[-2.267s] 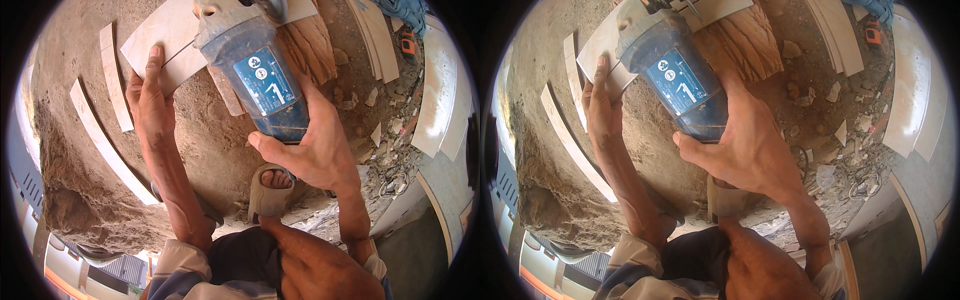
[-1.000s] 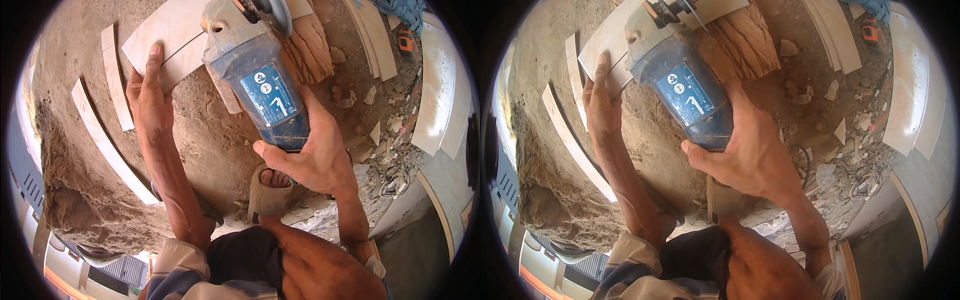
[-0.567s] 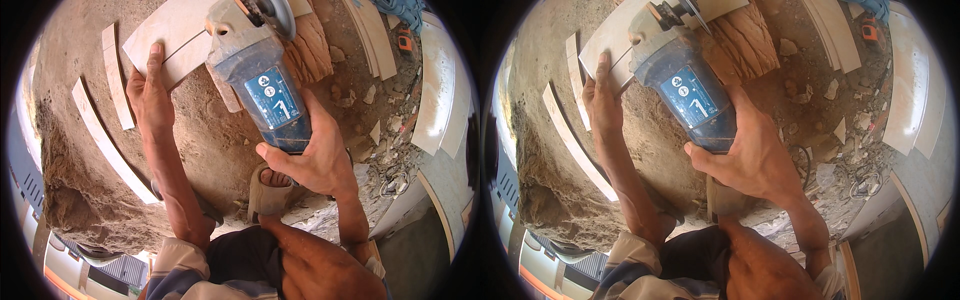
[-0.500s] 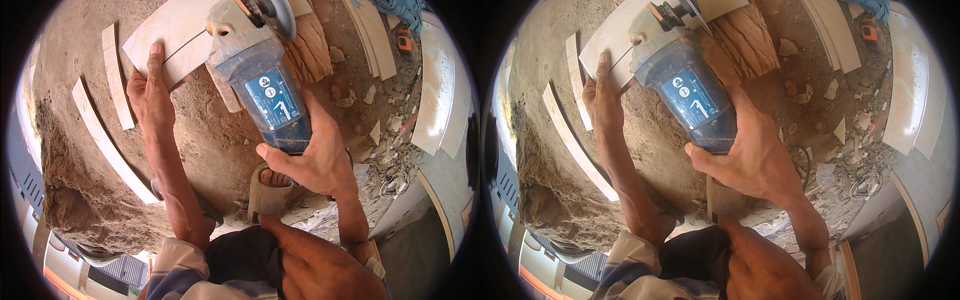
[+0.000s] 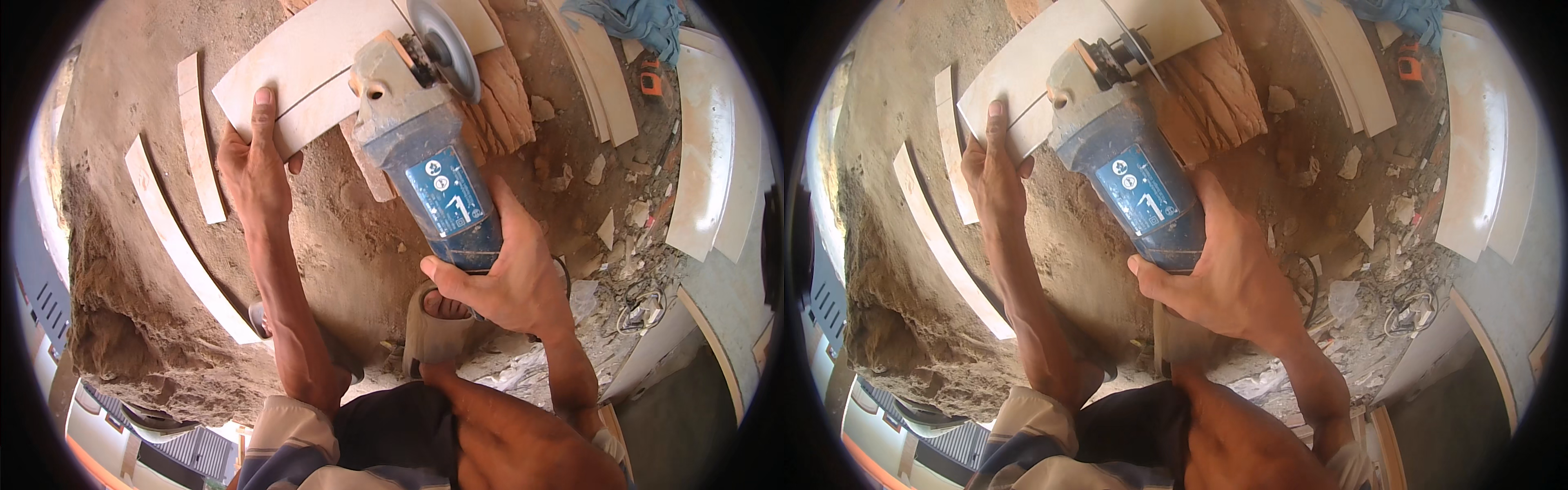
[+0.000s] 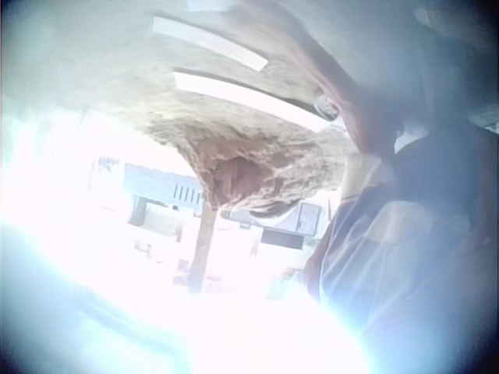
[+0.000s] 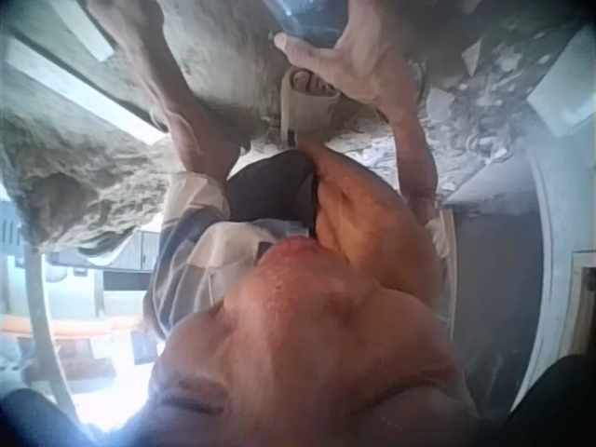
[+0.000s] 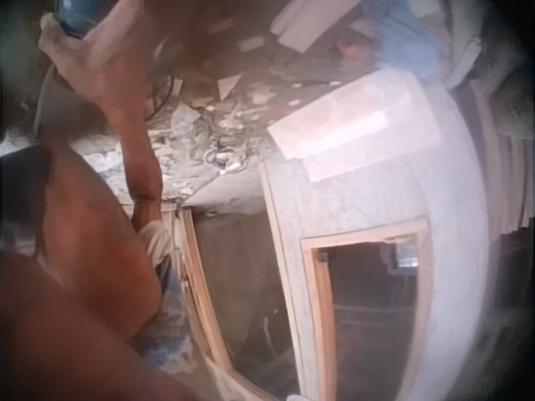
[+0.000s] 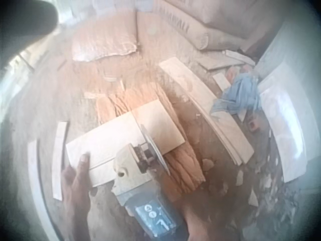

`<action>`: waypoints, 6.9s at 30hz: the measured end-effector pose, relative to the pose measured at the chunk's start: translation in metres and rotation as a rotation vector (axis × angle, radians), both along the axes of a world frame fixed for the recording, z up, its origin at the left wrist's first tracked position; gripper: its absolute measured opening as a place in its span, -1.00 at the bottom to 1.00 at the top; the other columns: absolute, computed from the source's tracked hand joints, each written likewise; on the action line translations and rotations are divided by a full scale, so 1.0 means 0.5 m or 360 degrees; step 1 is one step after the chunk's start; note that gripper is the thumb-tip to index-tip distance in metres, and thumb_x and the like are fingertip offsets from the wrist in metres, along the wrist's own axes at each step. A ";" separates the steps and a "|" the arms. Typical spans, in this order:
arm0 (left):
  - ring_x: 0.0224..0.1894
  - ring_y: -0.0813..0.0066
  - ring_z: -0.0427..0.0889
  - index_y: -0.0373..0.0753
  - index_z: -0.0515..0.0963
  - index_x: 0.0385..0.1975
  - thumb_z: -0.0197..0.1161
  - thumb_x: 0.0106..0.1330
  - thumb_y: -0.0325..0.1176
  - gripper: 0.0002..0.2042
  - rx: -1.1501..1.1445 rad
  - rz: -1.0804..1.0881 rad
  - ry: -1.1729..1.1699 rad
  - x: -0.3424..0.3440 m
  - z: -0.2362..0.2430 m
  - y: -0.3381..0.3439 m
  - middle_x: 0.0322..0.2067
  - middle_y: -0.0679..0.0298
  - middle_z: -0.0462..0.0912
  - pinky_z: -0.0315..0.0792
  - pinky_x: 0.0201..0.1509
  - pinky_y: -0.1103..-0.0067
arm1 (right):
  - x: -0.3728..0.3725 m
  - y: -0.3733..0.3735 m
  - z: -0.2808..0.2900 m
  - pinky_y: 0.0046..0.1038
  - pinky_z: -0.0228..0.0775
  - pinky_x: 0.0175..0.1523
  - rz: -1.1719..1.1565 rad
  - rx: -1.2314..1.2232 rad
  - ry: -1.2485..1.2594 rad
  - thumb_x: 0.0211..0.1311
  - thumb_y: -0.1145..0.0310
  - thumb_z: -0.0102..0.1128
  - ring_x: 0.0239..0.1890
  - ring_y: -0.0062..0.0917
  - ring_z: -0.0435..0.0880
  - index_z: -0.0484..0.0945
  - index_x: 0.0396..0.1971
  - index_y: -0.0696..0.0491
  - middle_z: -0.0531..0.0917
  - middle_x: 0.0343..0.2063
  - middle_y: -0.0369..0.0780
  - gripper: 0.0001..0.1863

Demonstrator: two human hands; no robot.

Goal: The person marks a tile with a pen and then cuts along the marked line using a handheld angle grinder.

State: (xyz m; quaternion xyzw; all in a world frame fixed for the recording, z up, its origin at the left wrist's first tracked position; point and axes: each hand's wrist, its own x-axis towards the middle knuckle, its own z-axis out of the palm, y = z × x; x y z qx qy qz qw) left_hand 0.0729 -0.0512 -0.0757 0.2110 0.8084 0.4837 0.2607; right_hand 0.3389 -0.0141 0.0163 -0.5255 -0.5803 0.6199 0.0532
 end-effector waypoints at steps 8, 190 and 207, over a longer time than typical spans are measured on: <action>-0.72 0.62 0.53 -0.40 0.67 -0.29 0.39 0.52 0.12 -0.46 0.0007 -0.0007 -0.0039 -0.004 -0.005 0.000 -0.66 0.29 0.60 0.38 -0.73 0.66 | 0.005 -0.010 -0.011 -0.29 0.59 -0.02 -0.0005 0.0078 0.0002 0.04 0.17 0.67 -0.21 -0.42 0.71 0.53 0.14 0.14 0.72 -0.21 -0.11 -0.29; 0.63 -0.01 0.22 -0.02 0.24 0.62 0.57 -0.21 0.54 0.32 -0.0281 -0.1216 0.1501 -0.121 0.095 0.037 0.57 0.08 0.31 0.05 0.73 -0.04 | 0.282 -0.244 -0.060 -0.05 0.58 0.11 -0.0813 0.0746 -0.0979 0.13 0.17 0.66 -0.01 -0.02 0.78 0.44 0.32 0.21 0.74 -0.04 0.07 -0.17; 0.30 -0.12 0.64 -0.36 0.36 0.46 0.78 -0.02 0.08 0.09 -0.0187 -0.1206 0.0655 -0.109 0.061 0.050 0.24 -0.19 0.61 0.60 0.39 0.02 | 0.340 -0.301 -0.171 0.01 0.63 0.05 -0.0581 0.1022 -0.1297 0.23 0.15 0.60 0.03 0.08 0.74 0.37 0.42 0.11 0.63 0.06 0.06 -0.16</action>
